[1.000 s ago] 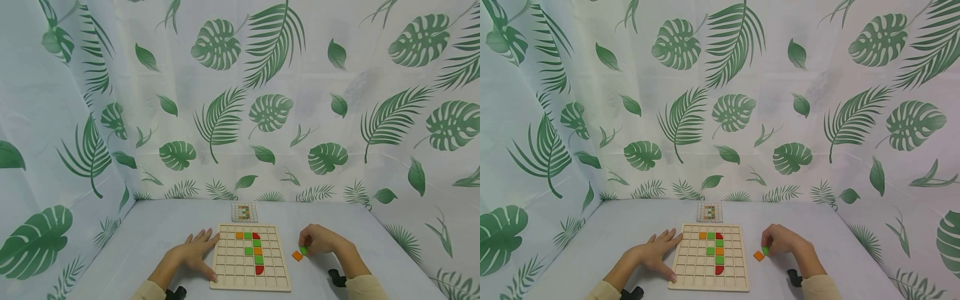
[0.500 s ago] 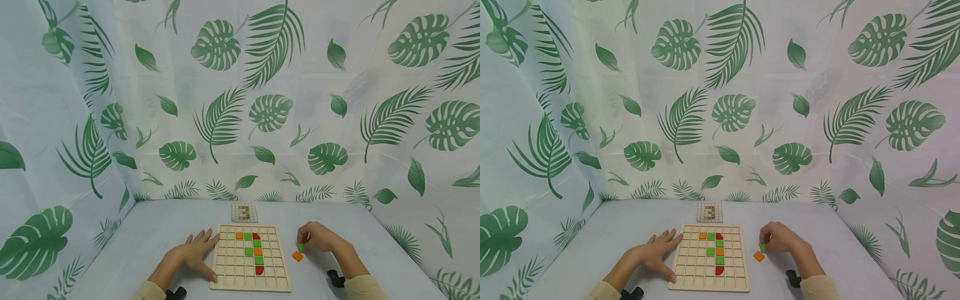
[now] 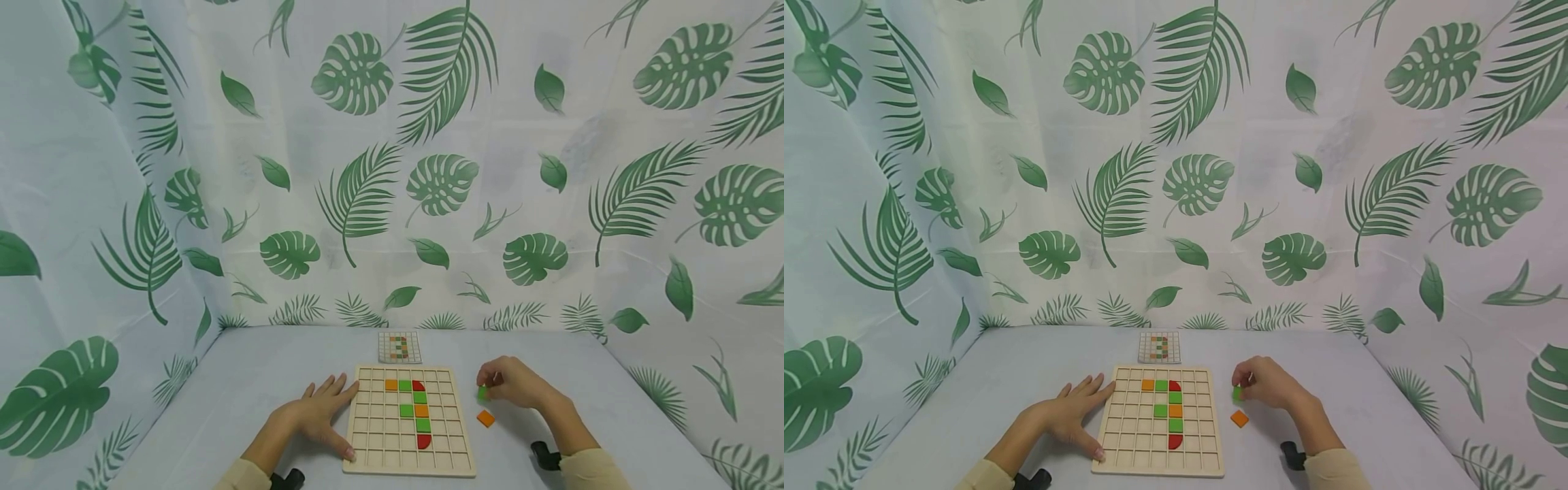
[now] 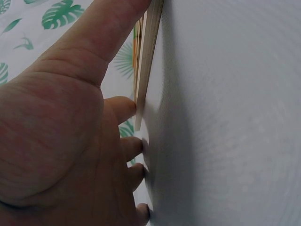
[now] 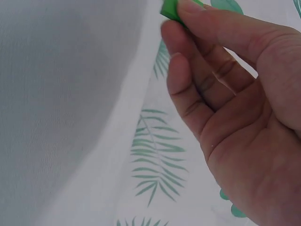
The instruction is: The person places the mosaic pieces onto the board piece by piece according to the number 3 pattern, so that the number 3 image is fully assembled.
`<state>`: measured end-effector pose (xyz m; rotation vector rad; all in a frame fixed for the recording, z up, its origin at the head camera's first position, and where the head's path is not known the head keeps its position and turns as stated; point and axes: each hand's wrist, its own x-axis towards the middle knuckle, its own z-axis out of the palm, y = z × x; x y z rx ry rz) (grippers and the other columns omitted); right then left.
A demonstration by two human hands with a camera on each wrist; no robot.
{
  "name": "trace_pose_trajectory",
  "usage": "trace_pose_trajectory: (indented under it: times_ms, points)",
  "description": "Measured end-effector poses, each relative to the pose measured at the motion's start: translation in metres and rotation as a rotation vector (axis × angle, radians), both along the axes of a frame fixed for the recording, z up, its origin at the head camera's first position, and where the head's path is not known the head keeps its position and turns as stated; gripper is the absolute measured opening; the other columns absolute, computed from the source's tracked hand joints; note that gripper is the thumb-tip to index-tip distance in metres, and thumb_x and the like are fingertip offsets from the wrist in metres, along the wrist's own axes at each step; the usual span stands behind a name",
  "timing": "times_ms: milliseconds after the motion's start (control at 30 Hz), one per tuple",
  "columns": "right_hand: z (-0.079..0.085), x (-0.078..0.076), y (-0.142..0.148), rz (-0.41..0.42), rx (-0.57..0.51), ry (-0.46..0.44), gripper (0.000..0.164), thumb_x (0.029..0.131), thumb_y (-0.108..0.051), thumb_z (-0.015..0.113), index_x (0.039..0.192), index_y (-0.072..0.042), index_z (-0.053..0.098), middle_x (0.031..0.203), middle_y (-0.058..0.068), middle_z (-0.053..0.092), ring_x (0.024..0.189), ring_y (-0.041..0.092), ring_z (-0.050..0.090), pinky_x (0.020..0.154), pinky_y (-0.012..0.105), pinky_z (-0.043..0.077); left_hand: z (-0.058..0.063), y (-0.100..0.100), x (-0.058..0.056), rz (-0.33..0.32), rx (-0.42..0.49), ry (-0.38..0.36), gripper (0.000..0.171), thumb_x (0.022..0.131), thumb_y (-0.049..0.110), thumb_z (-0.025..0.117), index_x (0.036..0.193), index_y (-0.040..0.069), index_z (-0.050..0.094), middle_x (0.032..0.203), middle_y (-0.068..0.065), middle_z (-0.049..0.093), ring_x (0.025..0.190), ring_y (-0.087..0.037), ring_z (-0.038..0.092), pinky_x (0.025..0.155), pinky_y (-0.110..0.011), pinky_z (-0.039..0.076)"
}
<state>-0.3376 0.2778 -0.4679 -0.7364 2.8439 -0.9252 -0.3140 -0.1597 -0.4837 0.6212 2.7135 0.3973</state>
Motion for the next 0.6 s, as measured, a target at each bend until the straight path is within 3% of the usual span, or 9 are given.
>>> trace_pose_trajectory:
  times_ms: [167,600]
  points:
    - [0.002,0.0,-0.004,0.025,-0.037,0.028,0.019,0.087,-0.002,0.08,0.105,-0.007,0.08,0.094,-0.003,0.073,0.08,0.009,0.057,0.067,0.023,0.052,0.001,0.0,0.002,-0.007,0.0,0.003,0.13,0.063,0.076,0.085,0.167,0.023,0.027,0.175,-0.016,0.016,0.162,-0.04,0.01,0.126,-0.071,0.008]
    - [0.004,-0.003,-0.024,0.071,-0.068,0.039,0.019,0.092,-0.003,0.076,0.109,-0.008,0.081,0.094,0.0,0.072,0.075,0.008,0.059,0.067,0.023,0.054,0.003,0.0,0.003,-0.012,0.003,0.012,0.13,0.063,0.076,0.085,0.167,0.022,0.026,0.175,-0.016,0.016,0.162,-0.041,0.011,0.126,-0.071,0.008]
